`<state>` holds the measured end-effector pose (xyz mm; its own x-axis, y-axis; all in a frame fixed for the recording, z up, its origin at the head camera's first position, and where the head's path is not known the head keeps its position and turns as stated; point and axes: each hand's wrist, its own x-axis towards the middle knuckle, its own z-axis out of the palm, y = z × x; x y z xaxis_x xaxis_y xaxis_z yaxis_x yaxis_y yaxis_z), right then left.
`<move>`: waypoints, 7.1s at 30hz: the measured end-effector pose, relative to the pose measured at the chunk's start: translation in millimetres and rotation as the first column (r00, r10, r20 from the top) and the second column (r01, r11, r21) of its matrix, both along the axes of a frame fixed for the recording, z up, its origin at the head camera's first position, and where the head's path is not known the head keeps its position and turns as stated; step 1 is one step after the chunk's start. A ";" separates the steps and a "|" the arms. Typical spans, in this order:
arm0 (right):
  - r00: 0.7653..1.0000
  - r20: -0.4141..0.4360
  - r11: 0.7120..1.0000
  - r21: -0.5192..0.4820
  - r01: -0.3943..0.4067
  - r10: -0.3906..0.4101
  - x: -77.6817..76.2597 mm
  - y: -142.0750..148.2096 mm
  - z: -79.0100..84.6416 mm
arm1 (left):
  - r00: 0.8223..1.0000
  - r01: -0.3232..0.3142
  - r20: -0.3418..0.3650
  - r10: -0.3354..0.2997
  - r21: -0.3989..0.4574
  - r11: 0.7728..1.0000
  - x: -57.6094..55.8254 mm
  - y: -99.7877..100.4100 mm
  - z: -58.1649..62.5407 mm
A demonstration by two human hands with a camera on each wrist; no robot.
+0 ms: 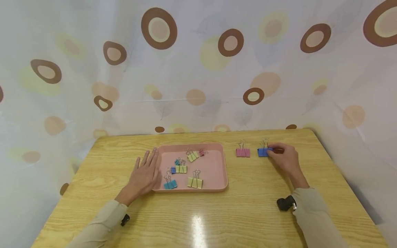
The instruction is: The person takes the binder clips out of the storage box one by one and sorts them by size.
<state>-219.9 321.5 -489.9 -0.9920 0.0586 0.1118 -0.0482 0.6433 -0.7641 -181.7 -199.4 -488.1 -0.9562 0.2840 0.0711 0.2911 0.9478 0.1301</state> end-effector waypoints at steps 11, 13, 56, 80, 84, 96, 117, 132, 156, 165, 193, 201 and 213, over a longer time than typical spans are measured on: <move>0.999 -0.035 0.999 0.042 -0.007 0.009 -4.5 0.6 -3.7 | 1.000 0.008 -0.005 -0.008 -0.003 1.000 0.2 0.0 1.3; 0.999 -0.034 0.999 0.049 -0.007 0.009 -4.9 0.6 -4.0 | 1.000 0.008 -0.012 -0.008 -0.001 1.000 0.2 0.2 1.6; 0.939 -0.254 0.905 -0.297 -0.306 0.234 46.2 -95.0 42.8 | 1.000 0.007 -0.009 -0.007 -0.027 1.000 -0.6 0.5 0.8; 0.902 -0.193 0.823 -0.370 -0.431 0.385 55.0 -173.5 16.4 | 1.000 0.008 0.003 -0.008 -0.016 1.000 -1.1 -2.4 -0.2; 0.893 -0.173 0.830 -0.332 -0.449 0.414 55.2 -186.2 13.9 | 1.000 0.010 -0.006 -0.010 -0.010 1.000 -2.7 -1.4 -0.6; 0.849 -0.083 0.816 -0.243 -0.524 0.521 47.1 -215.1 6.9 | 1.000 -0.003 0.016 0.003 -0.017 1.000 -4.0 -2.7 -1.9; 0.815 0.012 0.815 0.001 -0.579 0.579 41.2 -228.1 2.0 | 1.000 -0.001 -0.009 0.000 -0.015 1.000 -1.4 -2.4 -0.2; 0.825 0.010 0.824 -0.047 -0.564 0.565 44.5 -228.0 2.4 | 0.999 0.005 -0.039 -0.006 -0.006 1.000 -0.3 -1.4 0.9; 0.892 -0.109 0.855 -0.256 -0.452 0.439 49.5 -205.3 10.6 | 1.000 0.006 -0.010 -0.006 -0.049 0.999 -2.7 0.6 -1.8; 0.900 -0.152 0.852 -0.292 -0.435 0.407 42.9 -180.1 21.8 | 1.000 -0.004 -0.025 0.003 -0.034 0.999 -1.3 0.4 0.6; 0.962 -0.226 0.965 -0.179 -0.193 0.150 30.4 -83.3 41.3 | 1.000 0.004 -0.028 -0.005 -0.034 0.999 -1.6 1.0 1.3; 0.966 -0.234 0.961 -0.225 -0.163 0.109 31.7 -57.4 42.0 | 1.000 0.007 -0.010 -0.007 -0.040 0.999 -1.6 -1.2 -0.1; 0.989 -0.149 0.966 -0.259 -0.019 -0.020 32.9 -12.7 36.7 | 1.000 0.004 -0.020 -0.005 -0.036 0.999 -1.3 -1.2 -1.4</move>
<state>-187.0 308.7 -453.2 -0.9652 0.1059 0.2391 -0.1737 0.4240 -0.8888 -182.9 -200.6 -489.5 -0.9535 0.2906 0.0802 0.2973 0.9505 0.0901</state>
